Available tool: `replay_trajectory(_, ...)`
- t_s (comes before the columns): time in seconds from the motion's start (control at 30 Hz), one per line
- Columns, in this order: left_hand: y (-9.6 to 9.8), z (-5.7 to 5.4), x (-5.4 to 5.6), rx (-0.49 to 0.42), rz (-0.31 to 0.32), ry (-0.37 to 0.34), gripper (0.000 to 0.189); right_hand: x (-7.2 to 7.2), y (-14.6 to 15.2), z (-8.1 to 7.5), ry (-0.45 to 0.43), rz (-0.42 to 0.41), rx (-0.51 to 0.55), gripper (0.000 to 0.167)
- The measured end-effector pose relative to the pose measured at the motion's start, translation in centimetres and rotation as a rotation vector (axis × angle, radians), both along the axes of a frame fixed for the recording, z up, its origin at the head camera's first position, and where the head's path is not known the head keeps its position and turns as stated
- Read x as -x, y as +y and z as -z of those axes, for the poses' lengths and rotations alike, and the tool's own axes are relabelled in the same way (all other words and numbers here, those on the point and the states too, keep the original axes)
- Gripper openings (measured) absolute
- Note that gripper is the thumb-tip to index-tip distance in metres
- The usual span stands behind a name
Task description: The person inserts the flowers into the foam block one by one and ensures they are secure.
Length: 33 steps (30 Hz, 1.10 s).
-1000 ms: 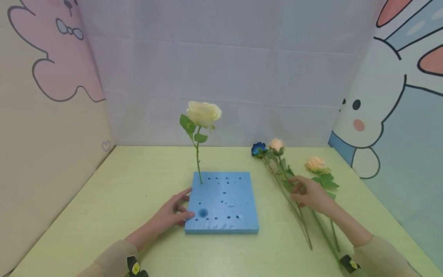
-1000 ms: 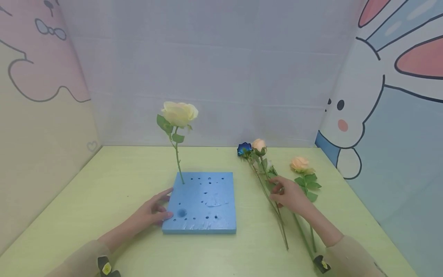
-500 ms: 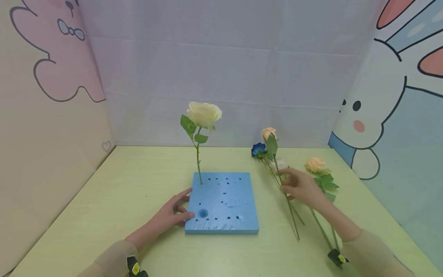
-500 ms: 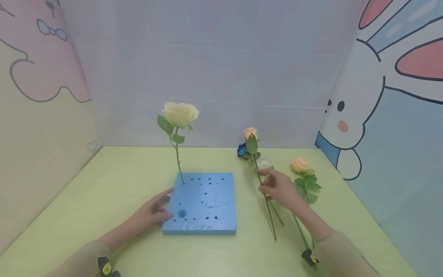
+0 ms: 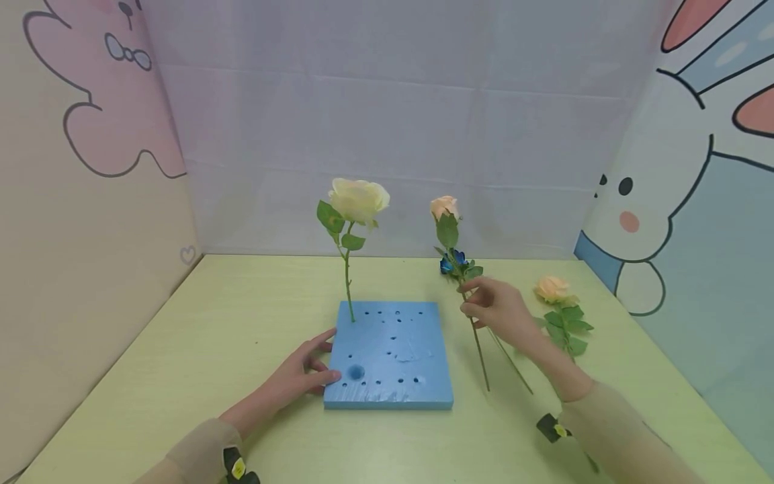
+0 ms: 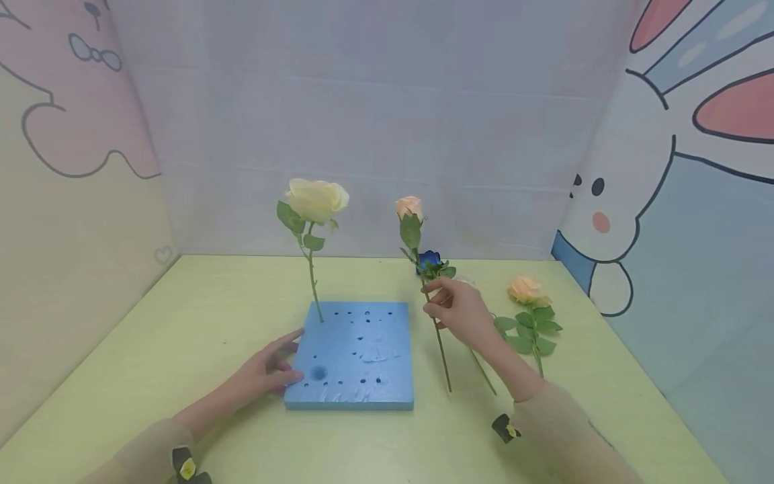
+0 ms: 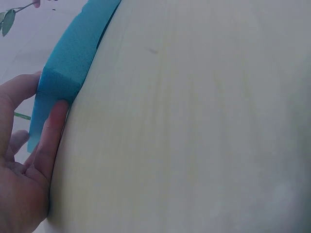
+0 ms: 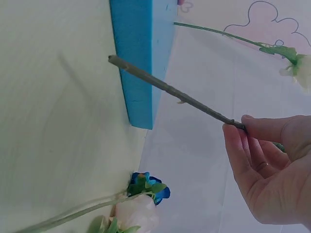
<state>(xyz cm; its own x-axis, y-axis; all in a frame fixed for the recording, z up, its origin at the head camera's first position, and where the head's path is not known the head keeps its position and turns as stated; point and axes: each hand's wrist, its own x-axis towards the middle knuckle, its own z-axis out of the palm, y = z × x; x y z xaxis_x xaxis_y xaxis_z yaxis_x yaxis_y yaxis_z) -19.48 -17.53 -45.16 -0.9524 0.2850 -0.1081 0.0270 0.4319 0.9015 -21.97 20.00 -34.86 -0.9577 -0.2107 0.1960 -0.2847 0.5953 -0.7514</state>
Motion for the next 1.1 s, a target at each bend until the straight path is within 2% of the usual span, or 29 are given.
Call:
replay_trajectory(0.43, 0.0, -0.1, 0.0, 0.004, 0.013, 0.005, 0.086, 1.8, -3.9, -1.7, 0.05, -0.006, 0.101, 0.02)
replay_trajectory(1.1, -0.1, 0.1, 0.1, -0.012, 0.021, 0.0, 0.086, 5.3, -8.6, -1.7, 0.132, -0.03, 0.251, 0.015)
